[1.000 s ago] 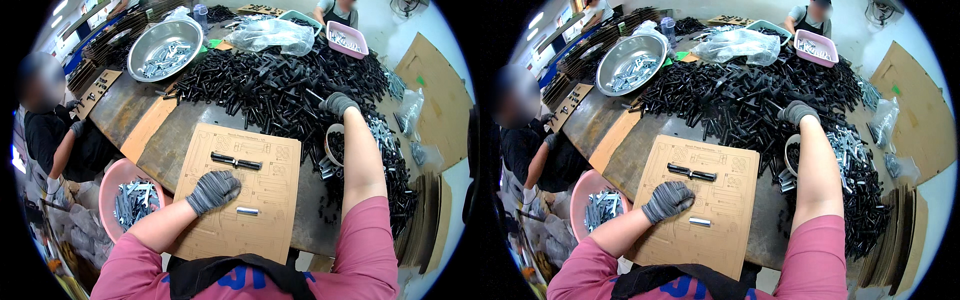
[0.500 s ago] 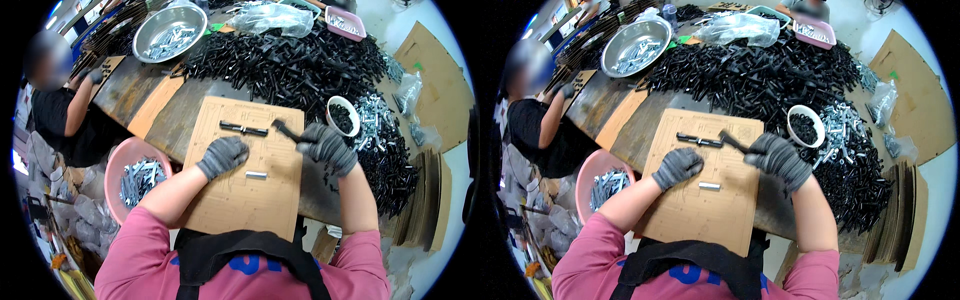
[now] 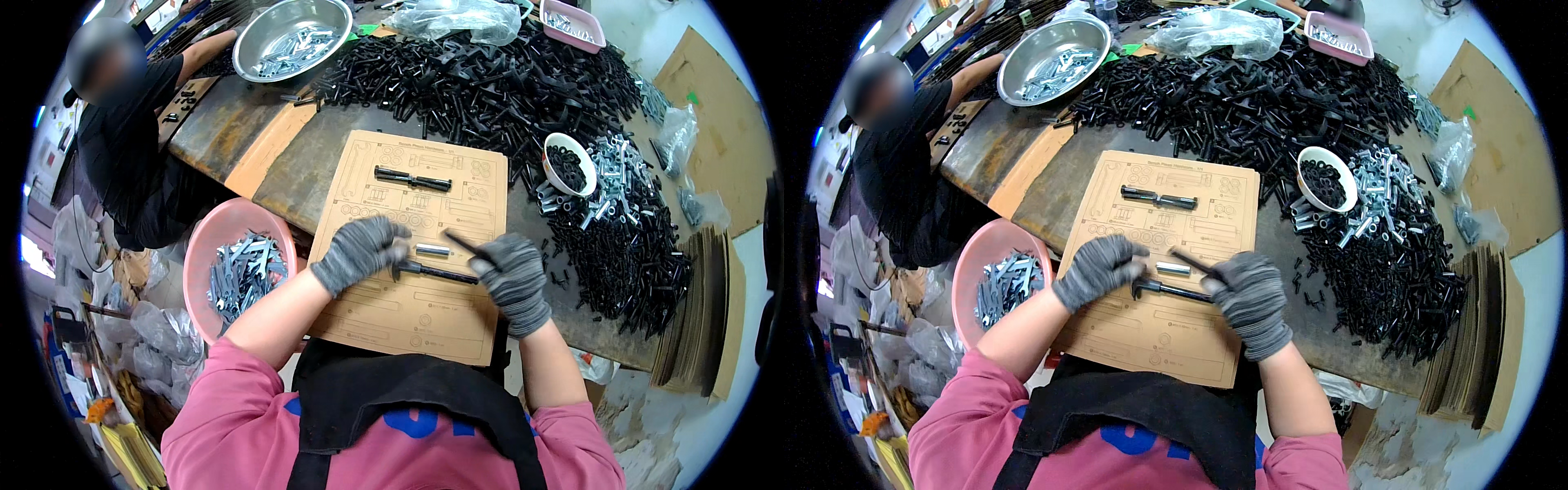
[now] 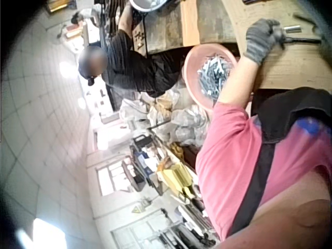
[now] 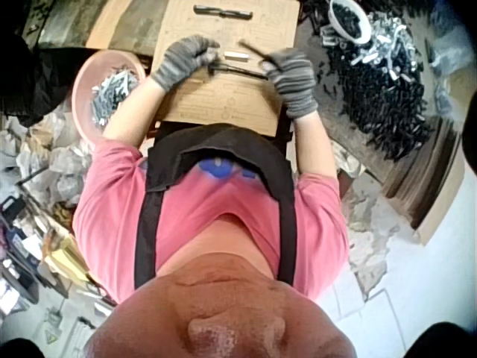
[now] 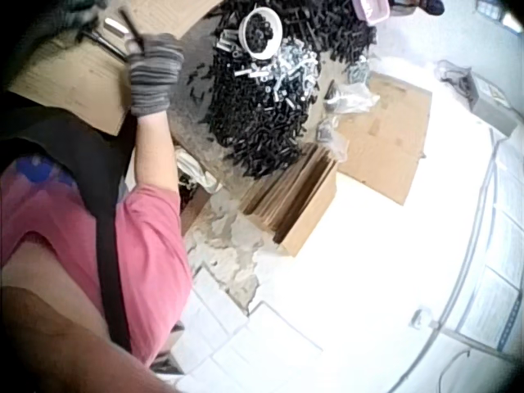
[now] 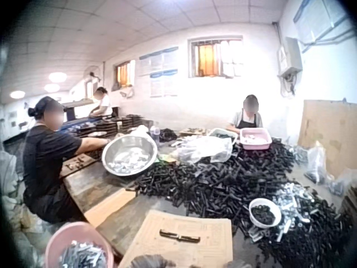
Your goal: The person assembles small metal hardware components on a cardboard template. They pick up black cylindrical parts and silver fasteners, place them on the template, and use a hammer to secure them. The person repeats this process for multiple sets of hardware.
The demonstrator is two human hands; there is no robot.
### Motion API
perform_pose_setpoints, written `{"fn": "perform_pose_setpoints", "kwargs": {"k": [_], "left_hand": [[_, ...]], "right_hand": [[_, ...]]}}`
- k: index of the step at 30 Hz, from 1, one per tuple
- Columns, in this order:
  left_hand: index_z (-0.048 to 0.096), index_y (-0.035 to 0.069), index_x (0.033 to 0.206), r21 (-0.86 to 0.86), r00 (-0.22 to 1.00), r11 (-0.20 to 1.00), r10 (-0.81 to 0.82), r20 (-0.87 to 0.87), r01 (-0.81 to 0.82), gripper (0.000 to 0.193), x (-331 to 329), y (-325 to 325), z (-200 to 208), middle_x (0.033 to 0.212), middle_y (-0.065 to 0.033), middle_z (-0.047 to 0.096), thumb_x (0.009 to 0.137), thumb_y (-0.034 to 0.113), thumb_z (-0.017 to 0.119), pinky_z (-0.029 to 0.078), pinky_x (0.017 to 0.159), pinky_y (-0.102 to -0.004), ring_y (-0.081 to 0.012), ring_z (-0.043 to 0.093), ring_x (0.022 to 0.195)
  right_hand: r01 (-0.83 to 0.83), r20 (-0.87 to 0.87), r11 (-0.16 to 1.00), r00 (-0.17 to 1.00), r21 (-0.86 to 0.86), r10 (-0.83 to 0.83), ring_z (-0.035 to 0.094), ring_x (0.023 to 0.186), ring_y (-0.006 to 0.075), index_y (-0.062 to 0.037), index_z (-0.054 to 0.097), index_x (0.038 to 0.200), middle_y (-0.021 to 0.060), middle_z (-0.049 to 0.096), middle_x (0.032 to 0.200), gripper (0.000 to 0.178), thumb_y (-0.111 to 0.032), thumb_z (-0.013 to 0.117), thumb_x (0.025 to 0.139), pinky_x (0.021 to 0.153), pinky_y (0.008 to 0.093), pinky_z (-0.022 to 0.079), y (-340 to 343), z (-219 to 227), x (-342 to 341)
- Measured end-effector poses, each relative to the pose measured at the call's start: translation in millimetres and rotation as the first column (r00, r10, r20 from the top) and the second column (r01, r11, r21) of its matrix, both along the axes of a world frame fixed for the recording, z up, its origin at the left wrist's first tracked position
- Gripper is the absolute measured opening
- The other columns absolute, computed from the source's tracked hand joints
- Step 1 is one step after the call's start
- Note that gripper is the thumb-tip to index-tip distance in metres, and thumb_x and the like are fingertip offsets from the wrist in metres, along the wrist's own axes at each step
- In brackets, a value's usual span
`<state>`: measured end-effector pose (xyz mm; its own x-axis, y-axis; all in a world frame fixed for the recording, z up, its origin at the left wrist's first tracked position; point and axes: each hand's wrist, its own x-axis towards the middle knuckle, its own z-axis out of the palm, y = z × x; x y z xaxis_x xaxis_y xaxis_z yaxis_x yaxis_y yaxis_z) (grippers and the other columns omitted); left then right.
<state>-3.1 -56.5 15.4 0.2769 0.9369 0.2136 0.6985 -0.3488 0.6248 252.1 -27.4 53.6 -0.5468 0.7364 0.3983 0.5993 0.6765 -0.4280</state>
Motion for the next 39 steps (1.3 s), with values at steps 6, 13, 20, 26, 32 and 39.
{"fn": "perform_pose_setpoints", "kwargs": {"k": [6,13,20,26,32,39], "left_hand": [[0.059,0.009,0.09,-0.063,0.909,0.998,-0.034,-0.415,0.009,0.026,14.6,-17.3,0.0,0.071,-0.011,0.057,0.076,0.031,0.059,0.046,0.061,-0.0379,-0.0279,0.057,0.068],[0.058,0.007,0.089,-0.127,0.903,0.992,-0.05,-0.426,-0.005,0.028,14.2,-9.6,1.7,0.075,-0.012,0.058,0.075,0.031,0.061,0.046,0.061,-0.0383,-0.0286,0.057,0.07],[0.049,0.002,0.114,-0.304,0.948,0.952,0.127,0.291,-0.034,0.05,6.4,-37.8,6.0,0.085,-0.0079,0.056,0.077,0.032,0.063,0.046,0.067,-0.0274,-0.0155,0.057,0.073],[0.055,0.003,0.106,-0.496,0.828,0.866,0.228,0.512,0.068,0.035,-20.5,-60.7,14.8,0.081,-0.0044,0.058,0.077,0.019,0.065,0.045,0.065,-0.0268,-0.0123,0.055,0.074],[0.059,0.006,0.095,0.151,0.995,0.988,-0.029,-0.099,0.044,0.032,-74.2,-73.3,4.8,0.075,-0.0099,0.056,0.067,0.019,0.068,0.044,0.063,-0.0354,-0.027,0.055,0.071],[0.055,0.005,0.106,-0.155,0.91,0.976,-0.199,-0.363,0.152,0.052,-73.4,-77.3,33.8,0.083,-0.0114,0.056,0.064,0.032,0.07,0.043,0.072,-0.0373,-0.0287,0.054,0.079]], "right_hand": [[-0.067,-0.614,0.791,0.671,-0.609,-0.416,0.056,0.071,0.0136,-0.0016,0.063,0.083,0.0042,0.062,0.077,0.014,-0.012,0.066,0.074,0.068,0.0266,0.045,-7.5,-13.8,33.2],[-0.12,-0.626,0.724,0.61,-0.679,-0.486,0.057,0.074,0.0117,-0.003,0.062,0.091,0.0042,0.062,0.081,0.02,-0.011,0.067,0.074,0.07,0.025,0.046,-16.7,-23.9,34.8],[-0.333,-0.591,0.549,0.698,-0.767,-0.403,0.058,0.065,0.0134,-0.0026,0.06,0.095,0.0066,0.06,0.074,0.031,-0.029,0.061,0.079,0.057,0.0238,0.047,-30.4,-9.9,-15.9],[-0.55,-0.685,0.448,0.692,-0.705,-0.228,0.055,0.068,0.0096,-0.0056,0.059,0.103,0.0059,0.062,0.08,0.03,-0.025,0.062,0.08,0.06,0.0218,0.047,-37.6,-24.3,-45.8],[-0.283,-0.376,0.872,0.918,-0.4,0.125,0.059,0.074,0.0229,-0.0056,0.06,0.101,0.0108,0.062,0.081,0.029,-0.021,0.061,0.077,0.07,0.0342,0.047,-48.6,-47.1,-60.6],[-0.229,0.153,0.92,0.945,-0.317,0.288,0.058,0.078,0.0296,-0.0044,0.061,0.088,0.0134,0.06,0.082,0.025,-0.023,0.062,0.072,0.07,0.0369,0.046,-52.9,-33.5,-60.0]]}}
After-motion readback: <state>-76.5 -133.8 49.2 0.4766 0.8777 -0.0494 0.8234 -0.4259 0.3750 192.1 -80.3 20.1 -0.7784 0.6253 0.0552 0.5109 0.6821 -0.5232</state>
